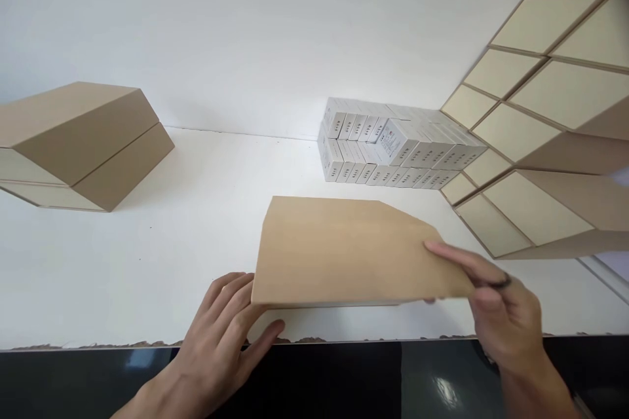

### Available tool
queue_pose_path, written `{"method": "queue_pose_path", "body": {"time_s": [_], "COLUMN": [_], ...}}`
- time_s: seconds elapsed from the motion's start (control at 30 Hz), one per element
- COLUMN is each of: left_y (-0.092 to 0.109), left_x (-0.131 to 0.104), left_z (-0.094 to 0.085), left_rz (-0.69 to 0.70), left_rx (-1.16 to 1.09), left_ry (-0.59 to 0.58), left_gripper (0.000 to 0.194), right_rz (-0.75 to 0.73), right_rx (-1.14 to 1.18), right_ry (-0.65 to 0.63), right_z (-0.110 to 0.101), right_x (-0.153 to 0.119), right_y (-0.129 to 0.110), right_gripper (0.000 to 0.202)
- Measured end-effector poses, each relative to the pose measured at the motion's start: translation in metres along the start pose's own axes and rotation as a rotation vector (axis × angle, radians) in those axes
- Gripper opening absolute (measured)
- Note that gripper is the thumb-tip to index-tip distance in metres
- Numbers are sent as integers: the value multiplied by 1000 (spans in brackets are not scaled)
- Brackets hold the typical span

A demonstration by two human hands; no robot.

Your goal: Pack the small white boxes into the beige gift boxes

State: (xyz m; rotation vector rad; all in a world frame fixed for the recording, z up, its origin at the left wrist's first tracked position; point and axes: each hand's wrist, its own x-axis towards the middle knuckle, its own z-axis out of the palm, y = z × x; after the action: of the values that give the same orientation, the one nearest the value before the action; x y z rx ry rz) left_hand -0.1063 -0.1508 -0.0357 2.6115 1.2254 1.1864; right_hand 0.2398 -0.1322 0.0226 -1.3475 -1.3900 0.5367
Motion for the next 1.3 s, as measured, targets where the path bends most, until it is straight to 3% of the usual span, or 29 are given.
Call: {"method": "queue_pose_path", "body": {"time_s": [0.1, 0.17, 0.3, 0.43, 0.6, 0.7, 0.8, 0.87, 0.93, 1.03, 1.17, 1.23, 1.3], "left_y": [2, 5, 8, 8, 4, 4, 7, 7, 7, 5, 4, 4, 4], "left_x": [0, -1, -6, -16, -24, -26, -27, -28, -29, -30, -31, -32, -32], "left_z": [1, 1, -5, -17, -24, -21, -16, -12, -9, -5, -2, 0, 1], "left_rz": [31, 30, -11, -50, -31, -42, -81, -97, -94, -90, -104, -113, -119], "left_rx": [143, 179, 191, 221, 250, 247, 225, 211, 199, 180, 163, 157, 148], "left_ry": [86, 111, 170, 172, 162, 178, 210, 240, 261, 253, 250, 260, 263], "left_gripper": [26, 16, 14, 13, 14, 15, 17, 20, 24, 28, 31, 32, 31], "right_rz": [-111, -49, 76, 102, 104, 107, 96, 89, 85, 103, 156, 190, 227], "right_rx": [-4, -32, -123, -118, -96, -158, -278, -360, -424, -473, -490, -500, -511], "right_ry": [-358, -452, -456, -450, -443, -326, -13, 211, 353, 410, 432, 488, 545], "right_z": [5, 16, 52, 87, 109, 105, 90, 77, 67, 60, 67, 73, 78], "right_x": [48, 77, 115, 139, 151, 147, 145, 151, 161, 181, 201, 205, 206], "right_y": [3, 1, -2, 4, 18, 28, 40, 47, 52, 58, 66, 70, 72], "right_gripper": [60, 64, 62, 57, 57, 59, 57, 69, 91, 110, 119, 113, 95]}}
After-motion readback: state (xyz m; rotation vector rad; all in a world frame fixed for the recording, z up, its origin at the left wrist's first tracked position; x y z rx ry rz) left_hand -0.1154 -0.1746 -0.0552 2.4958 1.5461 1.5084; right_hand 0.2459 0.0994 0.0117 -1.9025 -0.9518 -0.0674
